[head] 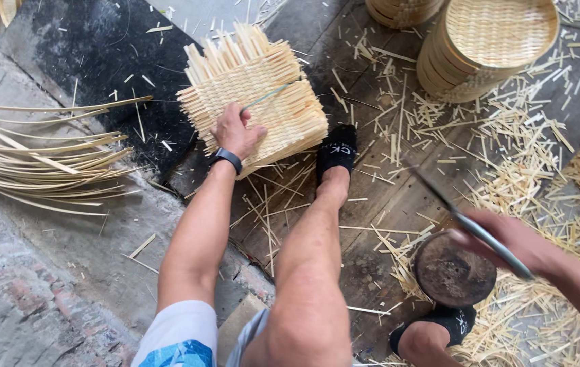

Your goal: The person sits on the floor assembling woven bamboo basket bases. They fit a round bamboo rim over a woven bamboo panel, press the panel into the rim, bend and tuck bamboo strips around the edge, and use scissors to trim excess strip material, working on one basket base at a time.

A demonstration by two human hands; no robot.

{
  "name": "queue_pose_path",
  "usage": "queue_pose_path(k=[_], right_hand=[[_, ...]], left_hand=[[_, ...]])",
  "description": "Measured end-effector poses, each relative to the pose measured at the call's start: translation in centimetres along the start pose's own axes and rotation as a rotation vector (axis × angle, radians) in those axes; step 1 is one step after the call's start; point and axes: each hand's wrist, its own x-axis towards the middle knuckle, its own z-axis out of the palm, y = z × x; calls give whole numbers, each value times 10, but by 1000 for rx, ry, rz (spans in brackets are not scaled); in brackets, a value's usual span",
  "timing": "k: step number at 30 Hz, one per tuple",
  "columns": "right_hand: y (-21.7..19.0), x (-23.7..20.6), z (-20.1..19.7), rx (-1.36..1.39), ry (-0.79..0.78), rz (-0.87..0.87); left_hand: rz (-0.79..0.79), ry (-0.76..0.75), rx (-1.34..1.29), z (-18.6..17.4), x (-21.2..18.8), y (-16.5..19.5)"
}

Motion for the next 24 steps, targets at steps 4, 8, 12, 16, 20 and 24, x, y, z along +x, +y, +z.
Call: queue_pose_path(k=[4,8,12,16,20,24], right_hand=[[-157,108,-20,108,-155,-155],[-243,174,-2,500,-228,-172],[-257,188,14,502,-69,-138],[-217,168,6,657,34,-29],[-113,113,-27,399,201,124],[32,29,-23,225,305,403]], left_hand=[[9,24,5,1,3,0],[19,38,2,-4,5,5],[-29,3,1,-9,4,12],[-165,-68,-160,-9,6,-4],[144,201,-531,-48,5,-82],[-272,323,6,-127,-29,-177]])
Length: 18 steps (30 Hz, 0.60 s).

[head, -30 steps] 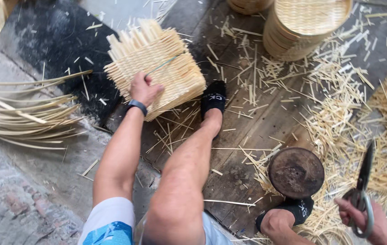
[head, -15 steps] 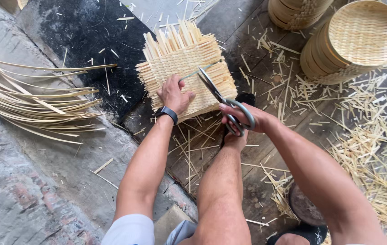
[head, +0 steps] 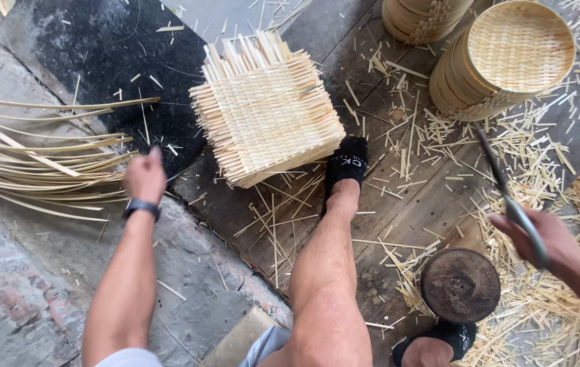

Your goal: The person sits on the floor assembling woven bamboo basket bases. They fit a round bamboo rim over a woven bamboo panel, press the panel into the rim, bend and tuck bamboo strips around the edge, and use scissors to trim excess strip material, working on one basket base at a time.

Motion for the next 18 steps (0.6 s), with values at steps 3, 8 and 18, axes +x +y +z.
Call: queue_pose_path(k=[3,8,18], right_hand=[[119,-14,-1,79,34,226],[235,-37,55,258,194,450],[267,-69,171,600,297,539]], left_hand=[[163,332,97,-33,-33,-2],[720,127,-124,8,-52,143],[470,-610,272,186,-6,315]])
